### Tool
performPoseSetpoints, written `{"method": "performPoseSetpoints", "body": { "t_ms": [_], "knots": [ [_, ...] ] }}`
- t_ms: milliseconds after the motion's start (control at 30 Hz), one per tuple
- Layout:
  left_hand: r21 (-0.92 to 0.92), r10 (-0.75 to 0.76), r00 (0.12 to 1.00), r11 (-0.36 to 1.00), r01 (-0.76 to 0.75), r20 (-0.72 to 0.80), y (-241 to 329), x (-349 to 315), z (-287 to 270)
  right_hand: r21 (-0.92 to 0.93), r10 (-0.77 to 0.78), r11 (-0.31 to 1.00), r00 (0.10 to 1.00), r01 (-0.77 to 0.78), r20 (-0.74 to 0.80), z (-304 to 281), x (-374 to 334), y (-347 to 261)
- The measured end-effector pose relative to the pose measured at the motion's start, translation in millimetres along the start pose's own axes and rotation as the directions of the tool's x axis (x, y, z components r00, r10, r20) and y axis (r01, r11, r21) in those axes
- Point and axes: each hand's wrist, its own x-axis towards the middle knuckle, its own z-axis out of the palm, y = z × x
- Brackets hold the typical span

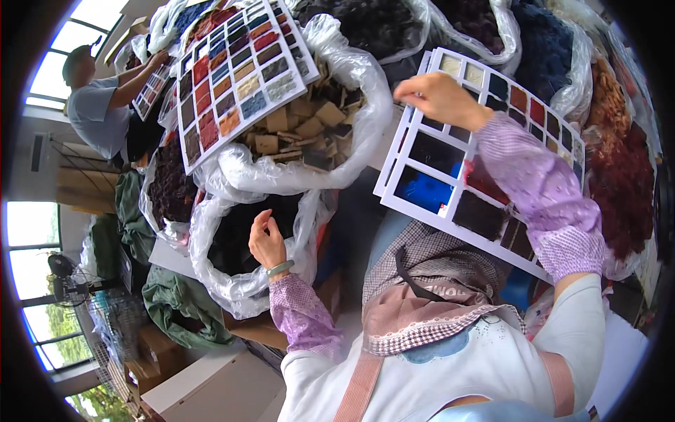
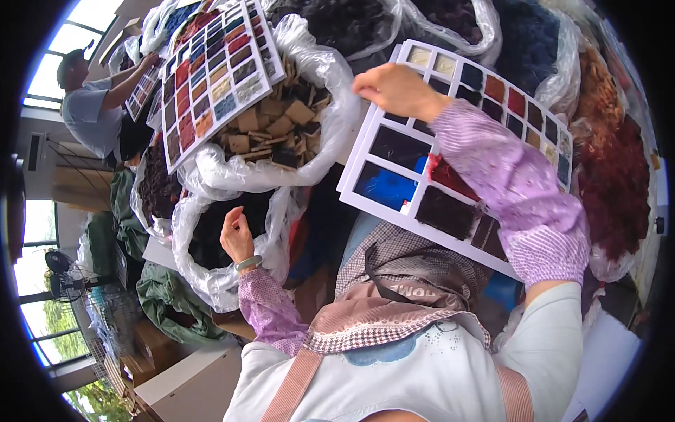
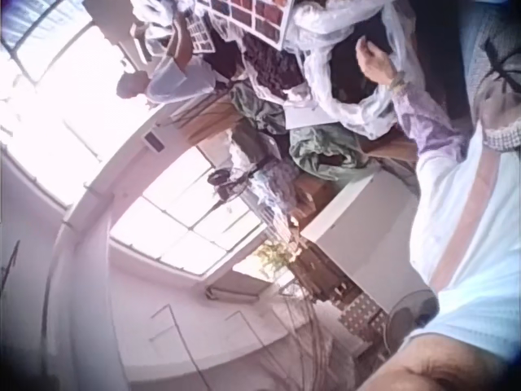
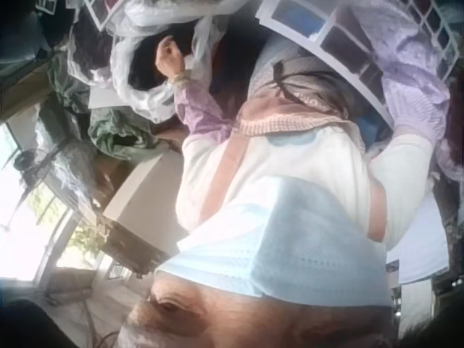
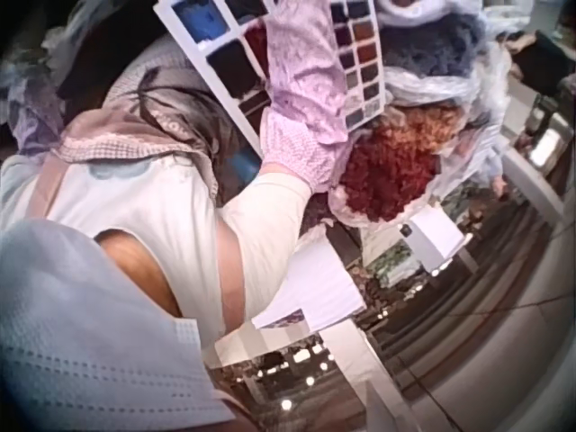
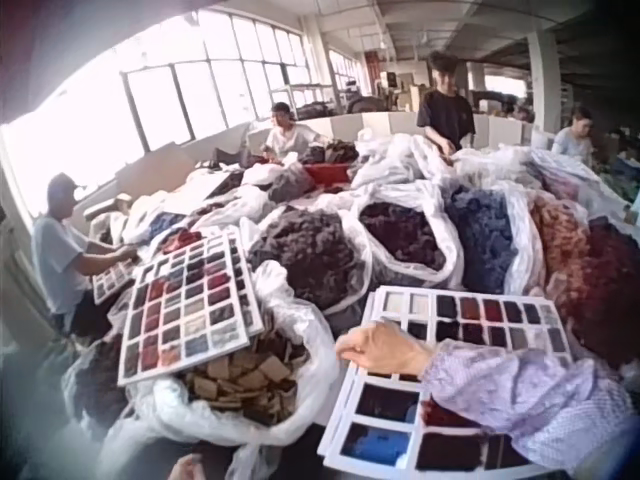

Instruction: Sorting various colored wool or fiber samples into a grid display.

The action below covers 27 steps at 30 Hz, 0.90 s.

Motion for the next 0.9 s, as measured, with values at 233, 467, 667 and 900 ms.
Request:
{"method": "performPoseSetpoints", "body": {
  "t_ms": [233, 467, 667, 900],
  "knots": [
    [0.485, 0.119, 0.958, 0.842, -0.236, 0.260, -45.2, -15.9, 5.8, -0.406, 0.161, 0.908, 0.982, -0.106, 0.101, 124.3, 89.6, -26.0],
    [0.092, 0.103, 0.982, 0.992, -0.090, -0.159, -60.3, 8.6, -12.3, -0.408, 0.307, 0.885, 0.940, -0.223, 0.152, 127.4, 95.6, -26.9],
    [-0.395, -0.109, 0.941, 0.918, -0.028, -0.321, 30.8, 17.9, -24.7, -0.129, 0.180, 0.973, 0.980, -0.191, -0.089, 30.4, 71.6, -19.5],
    [-0.580, 0.637, 0.728, 0.502, -0.642, -0.254, 233.3, 51.7, 87.5, 0.063, 0.723, 0.671, 0.633, -0.739, -0.277, -84.9, -61.7, 122.3]
  ]
}}
